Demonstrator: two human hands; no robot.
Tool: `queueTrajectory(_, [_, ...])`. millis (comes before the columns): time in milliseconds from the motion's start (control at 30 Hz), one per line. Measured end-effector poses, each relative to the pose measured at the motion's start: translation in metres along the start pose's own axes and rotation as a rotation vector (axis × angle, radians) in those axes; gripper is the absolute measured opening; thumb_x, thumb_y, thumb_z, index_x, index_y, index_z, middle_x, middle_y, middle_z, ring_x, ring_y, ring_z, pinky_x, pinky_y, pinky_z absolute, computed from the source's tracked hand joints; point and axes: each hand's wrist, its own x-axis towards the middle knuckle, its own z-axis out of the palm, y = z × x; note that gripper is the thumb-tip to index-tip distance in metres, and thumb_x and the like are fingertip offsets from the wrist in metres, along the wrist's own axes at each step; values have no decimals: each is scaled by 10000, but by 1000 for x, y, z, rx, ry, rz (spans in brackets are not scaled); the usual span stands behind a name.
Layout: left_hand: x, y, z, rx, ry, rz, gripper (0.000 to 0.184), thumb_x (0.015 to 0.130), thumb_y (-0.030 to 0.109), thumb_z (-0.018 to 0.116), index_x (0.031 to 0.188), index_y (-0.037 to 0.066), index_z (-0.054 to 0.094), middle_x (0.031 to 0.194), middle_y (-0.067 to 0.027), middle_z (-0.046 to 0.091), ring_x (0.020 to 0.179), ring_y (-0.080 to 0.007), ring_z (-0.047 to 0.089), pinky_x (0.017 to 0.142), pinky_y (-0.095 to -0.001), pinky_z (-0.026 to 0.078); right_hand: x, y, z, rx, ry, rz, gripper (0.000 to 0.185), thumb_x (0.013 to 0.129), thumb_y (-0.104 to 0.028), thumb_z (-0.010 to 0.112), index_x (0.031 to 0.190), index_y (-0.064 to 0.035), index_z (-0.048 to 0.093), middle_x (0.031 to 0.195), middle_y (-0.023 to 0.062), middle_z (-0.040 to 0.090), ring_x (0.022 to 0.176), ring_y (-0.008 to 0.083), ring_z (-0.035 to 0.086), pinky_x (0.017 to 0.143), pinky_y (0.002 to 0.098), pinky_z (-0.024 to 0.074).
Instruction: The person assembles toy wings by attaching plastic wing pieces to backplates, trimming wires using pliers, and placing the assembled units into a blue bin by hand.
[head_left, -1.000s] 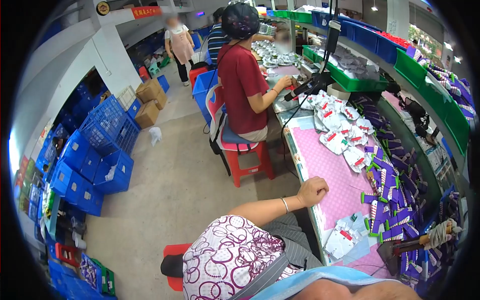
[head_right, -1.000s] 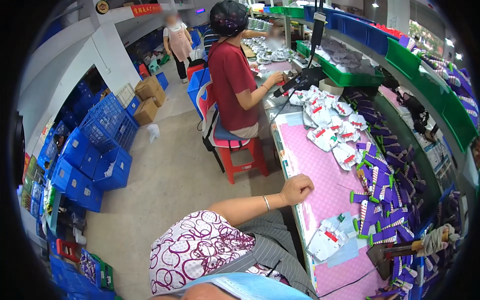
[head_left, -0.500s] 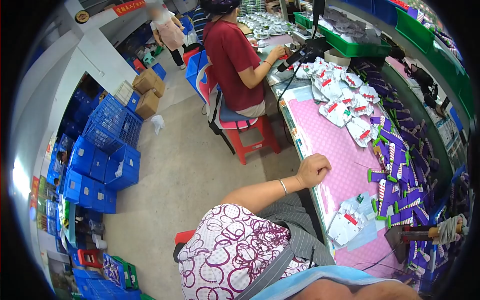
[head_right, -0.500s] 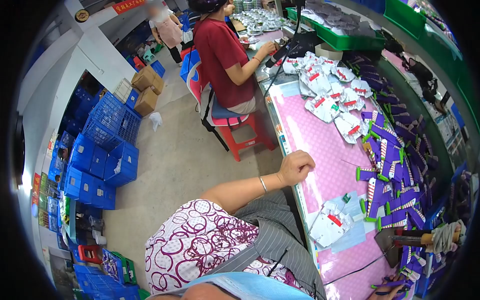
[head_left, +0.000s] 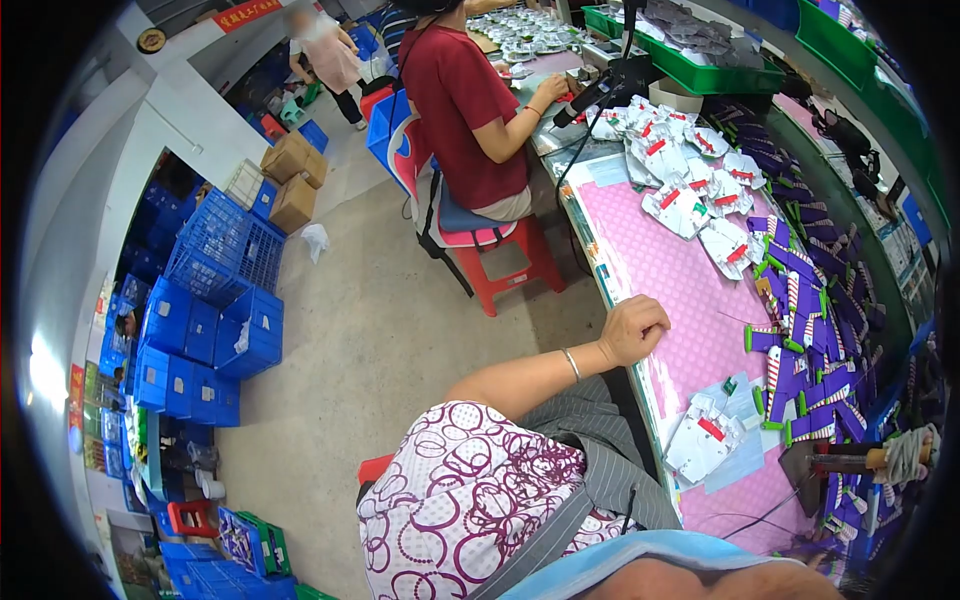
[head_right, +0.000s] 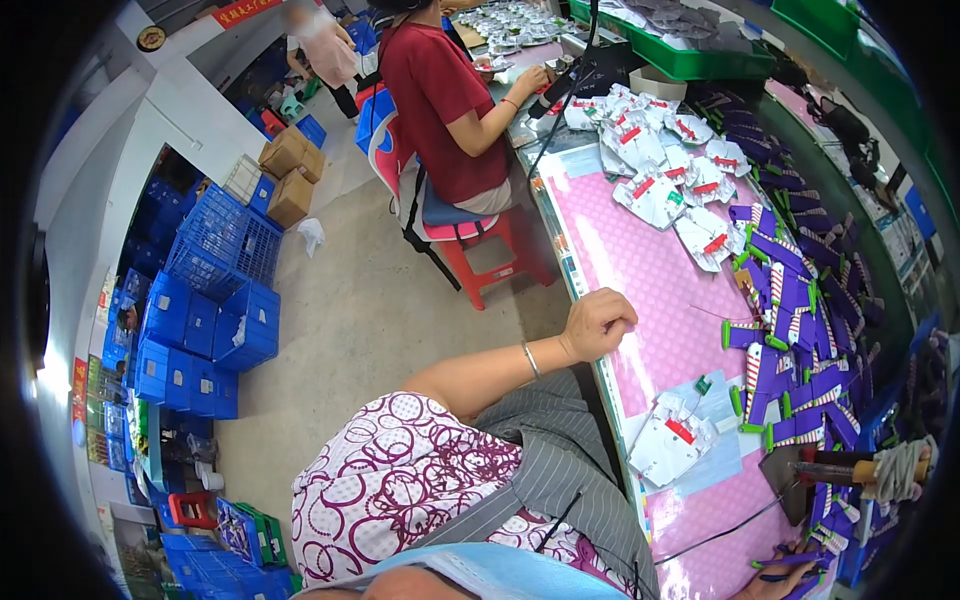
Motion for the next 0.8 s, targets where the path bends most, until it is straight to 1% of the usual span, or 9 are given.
queueTrajectory(67, [0, 0, 0, 0, 2, 5, 99, 646, -20, 527, 665, 64, 576, 684, -46, 598, 663, -220, 572, 601, -327, 461, -2, 0, 1, 0, 86, -8, 366, 885, -391, 521, 1180, -179, 474, 1149, 109, 541, 863, 282, 513, 682, 408, 436])
queueTrajectory(267, [-1, 0, -1, -5, 3, 2, 104, 641, -22, 523, 665, 65, 576, 679, -47, 597, 658, -218, 571, 599, -325, 459, 7, 8, -24, 93, 2, 7, 389, 890, -376, 519, 1223, -198, 425, 1120, 111, 548, 890, 284, 508, 678, 424, 435])
queueTrajectory(367, [-2, 0, 0, -12, -10, -4, 108, 637, -25, 519, 664, 65, 573, 676, -48, 596, 651, -219, 572, 594, -326, 459, 4, 4, -11, 91, -51, 41, 435, 881, -345, 551, 1251, -198, 378, 1085, 136, 548, 846, 291, 527, 645, 421, 454])
queueTrajectory(433, [-1, 0, 0, -34, -6, -9, 108, 635, -26, 517, 665, 62, 571, 674, -52, 594, 646, -223, 572, 590, -328, 458, -2, 1, 10, 7, 134, -87, 483, 865, -310, 590, 1259, -169, 350, 1055, 169, 542, 784, 295, 547, 600, 408, 475])
queueTrajectory(467, [0, -1, 0, -22, -15, 8, 108, 635, -26, 517, 665, 62, 571, 674, -52, 594, 646, -223, 572, 590, -328, 458, -6, -3, 25, -5, 227, -62, 542, 849, -286, 620, 1277, -149, 316, 1034, 195, 534, 742, 292, 555, 570, 399, 487])
queueTrajectory(533, [0, 0, 0, -30, 26, 30, 106, 635, -26, 515, 669, 59, 569, 677, -59, 593, 649, -227, 572, 588, -329, 457, -1, -2, 14, -29, 85, -16, 570, 844, -294, 626, 1290, -132, 311, 1062, 195, 530, 788, 290, 562, 595, 405, 494])
queueTrajectory(567, [0, 0, 0, -41, 28, 27, 98, 636, -24, 518, 670, 56, 564, 678, -67, 590, 651, -236, 568, 592, -336, 453, -1, -1, 22, -123, 189, -100, 595, 832, -286, 646, 1300, -149, 305, 1108, 187, 515, 851, 304, 574, 648, 418, 523])
queueTrajectory(600, [-1, 1, -1, -37, 29, 40, 98, 636, -24, 518, 670, 56, 564, 678, -67, 590, 651, -236, 568, 592, -336, 453, 9, 9, 11, -111, 190, -105, 595, 832, -286, 646, 1300, -149, 305, 1108, 187, 515, 851, 304, 574, 648, 418, 523])
queueTrajectory(800, [-6, -2, 2, -39, 38, 25, 57, 665, 5, 532, 674, 52, 564, 685, -82, 582, 671, -266, 562, 609, -359, 450, 55, 43, -98, 107, 4, 132, 433, 937, -334, 486, 1267, -56, 459, 1097, 39, 570, 917, 115, 523, 756, 260, 400])
